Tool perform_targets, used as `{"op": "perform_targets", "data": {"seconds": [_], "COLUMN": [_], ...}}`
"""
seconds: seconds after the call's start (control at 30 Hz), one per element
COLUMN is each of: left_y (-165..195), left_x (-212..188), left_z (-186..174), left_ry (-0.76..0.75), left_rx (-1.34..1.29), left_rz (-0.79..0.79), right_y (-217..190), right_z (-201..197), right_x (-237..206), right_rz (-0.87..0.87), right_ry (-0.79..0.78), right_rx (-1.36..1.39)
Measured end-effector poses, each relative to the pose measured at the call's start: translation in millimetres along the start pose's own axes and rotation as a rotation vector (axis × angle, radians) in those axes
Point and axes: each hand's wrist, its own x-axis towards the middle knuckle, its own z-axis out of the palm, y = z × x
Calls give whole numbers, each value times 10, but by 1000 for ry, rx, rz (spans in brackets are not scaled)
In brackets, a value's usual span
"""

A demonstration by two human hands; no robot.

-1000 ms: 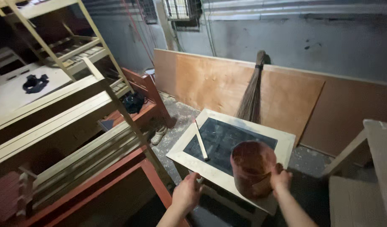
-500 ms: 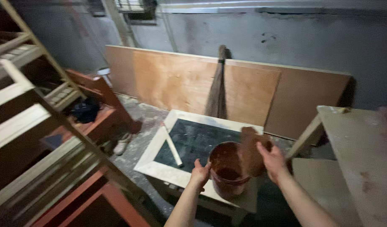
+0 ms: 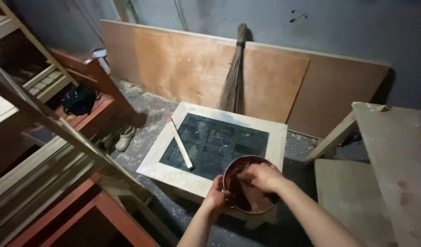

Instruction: The person wipes a reddish-brown stain onto the legs and rails of an upside-down wooden chair frame using a cloth, working along each member. They walk to a bucket of stain, dip and wring the cloth in it, then return and continue coating the remaining unfinished white sections of the frame.

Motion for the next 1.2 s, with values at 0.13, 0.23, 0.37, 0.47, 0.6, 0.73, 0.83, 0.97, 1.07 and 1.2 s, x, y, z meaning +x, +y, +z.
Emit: {"op": "perform_targets", "data": {"seconds": [0.13, 0.23, 0.37, 0.47, 0.6, 0.73, 0.83, 0.97, 1.07, 1.2], "left_y": [-93, -155, -132, -57, 79, 220, 392, 692, 939, 1197], "left_x": [-342, -482, -551, -457, -187, 17, 84, 146, 195, 238], "left_z": [-1, 46, 43, 121, 220, 271, 347, 455, 643, 946], "left_ry": [93, 40, 129, 117, 216, 229, 611, 655, 378, 133], "left_rx": [-136, 34, -76, -32, -102, -86, 504, 307, -51, -368], "left_rz": [-148, 222, -78, 24, -76, 22, 44, 231, 155, 102], "right_y": [-281, -365, -368, -328, -245, -116, -9, 76, 60, -7], "right_z": [375, 662, 758, 592, 117, -425, -781, -1102, -1169, -1044], "right_x": [127, 268, 382, 434, 416, 221, 77, -35, -74, -67], "right_rz": [108, 129, 160, 157, -34, -17, -37, -151, -161, 15], "right_ry": [-201, -353, -539, -482, -247, -72, 65, 104, 187, 234], "right_rx": [-158, -320, -363, -211, -115, 15, 209, 416, 587, 1185]}}
